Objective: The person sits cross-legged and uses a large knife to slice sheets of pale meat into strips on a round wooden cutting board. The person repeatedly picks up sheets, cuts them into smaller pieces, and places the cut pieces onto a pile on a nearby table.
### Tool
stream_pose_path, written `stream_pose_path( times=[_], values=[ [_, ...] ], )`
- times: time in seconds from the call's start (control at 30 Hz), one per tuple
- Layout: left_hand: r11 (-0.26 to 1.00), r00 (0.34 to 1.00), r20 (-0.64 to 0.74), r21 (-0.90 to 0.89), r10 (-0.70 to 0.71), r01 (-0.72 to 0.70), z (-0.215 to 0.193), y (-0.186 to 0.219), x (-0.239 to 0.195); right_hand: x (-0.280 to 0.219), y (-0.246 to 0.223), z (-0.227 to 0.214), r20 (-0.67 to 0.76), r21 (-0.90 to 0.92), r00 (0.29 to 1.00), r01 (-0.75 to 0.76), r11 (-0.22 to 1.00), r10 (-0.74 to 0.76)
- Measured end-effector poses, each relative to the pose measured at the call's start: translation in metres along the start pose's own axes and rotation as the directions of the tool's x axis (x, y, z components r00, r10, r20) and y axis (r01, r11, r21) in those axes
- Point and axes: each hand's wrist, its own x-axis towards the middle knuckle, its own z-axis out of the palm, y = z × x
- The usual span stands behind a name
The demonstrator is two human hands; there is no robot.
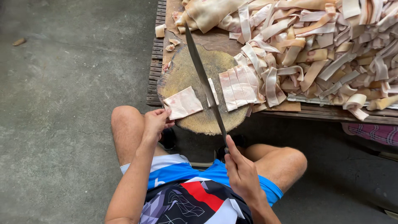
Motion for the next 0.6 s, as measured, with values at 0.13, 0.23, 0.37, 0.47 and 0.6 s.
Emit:
stream_pose_path(
  times=[0.13, 0.23, 0.37, 0.47, 0.6],
  values=[
    [0.997, 1.0, -0.027, -0.077, 0.012, -0.014, 0.003, -0.004, -0.01, -0.004, 0.01, 0.003, -0.036, 0.015, 0.895, 0.446, 0.895, -0.445],
    [0.993, 0.999, -0.043, -0.119, 0.004, -0.009, 0.005, -0.007, -0.007, 0.017, 0.048, 0.041, 0.031, -0.184, 0.93, 0.365, 0.913, -0.366],
    [0.997, 0.999, -0.044, -0.068, 0.029, -0.032, 0.005, -0.008, 0.005, 0.029, 0.065, 0.059, 0.062, -0.224, 0.974, 0.228, 0.947, -0.22],
    [0.997, 1.0, 0.02, -0.069, 0.022, -0.021, 0.0, -0.031, -0.003, 0.032, 0.049, 0.042, 0.078, -0.117, 0.994, -0.072, 0.991, 0.082],
    [0.99, 0.991, 0.009, -0.049, 0.136, -0.136, 0.003, -0.018, 0.024, 0.034, 0.019, 0.02, 0.024, 0.083, 0.973, -0.232, 0.969, 0.231]
  ],
)
